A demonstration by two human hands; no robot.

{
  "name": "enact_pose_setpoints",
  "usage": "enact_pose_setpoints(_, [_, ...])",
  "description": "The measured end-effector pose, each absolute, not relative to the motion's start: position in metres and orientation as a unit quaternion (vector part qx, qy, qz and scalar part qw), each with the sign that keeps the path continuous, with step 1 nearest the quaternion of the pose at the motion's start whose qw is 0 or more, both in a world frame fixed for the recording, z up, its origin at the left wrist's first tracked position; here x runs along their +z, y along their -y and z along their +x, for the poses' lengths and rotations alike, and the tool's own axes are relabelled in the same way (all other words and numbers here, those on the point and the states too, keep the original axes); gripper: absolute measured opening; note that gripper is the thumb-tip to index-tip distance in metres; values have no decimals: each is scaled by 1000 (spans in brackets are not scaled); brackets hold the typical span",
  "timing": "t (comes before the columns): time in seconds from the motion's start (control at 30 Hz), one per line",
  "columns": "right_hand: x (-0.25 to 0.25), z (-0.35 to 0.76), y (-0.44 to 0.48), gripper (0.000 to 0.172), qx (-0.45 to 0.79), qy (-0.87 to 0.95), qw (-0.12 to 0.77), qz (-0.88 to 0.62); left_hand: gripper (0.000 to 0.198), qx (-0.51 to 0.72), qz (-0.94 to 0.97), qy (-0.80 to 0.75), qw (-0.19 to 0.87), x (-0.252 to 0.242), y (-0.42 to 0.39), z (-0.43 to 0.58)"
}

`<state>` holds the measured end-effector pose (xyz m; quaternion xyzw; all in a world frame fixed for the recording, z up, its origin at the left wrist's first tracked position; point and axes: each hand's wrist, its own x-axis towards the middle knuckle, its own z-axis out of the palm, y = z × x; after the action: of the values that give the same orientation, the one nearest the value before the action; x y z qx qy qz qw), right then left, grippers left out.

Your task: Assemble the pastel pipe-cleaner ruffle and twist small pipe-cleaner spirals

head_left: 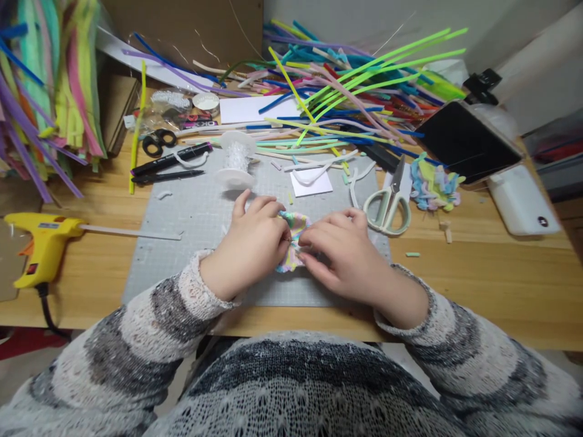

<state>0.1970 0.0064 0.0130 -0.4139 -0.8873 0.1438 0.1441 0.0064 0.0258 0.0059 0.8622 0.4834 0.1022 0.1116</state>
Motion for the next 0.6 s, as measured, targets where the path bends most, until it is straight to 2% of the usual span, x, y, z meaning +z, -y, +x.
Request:
enact_pose_setpoints(0.17, [18, 194, -6, 10, 142, 876, 110, -448, 13, 101, 862, -483, 118, 6, -26, 6])
enact_pose_setpoints(0.4, [17, 194, -7, 3, 190, 867, 126, -443, 14, 101, 860, -486, 118, 6, -26, 7])
enact_pose_setpoints(0.6, [16, 195, -10, 8, 208, 877, 114, -419, 14, 103, 860, -486, 118, 5, -26, 6])
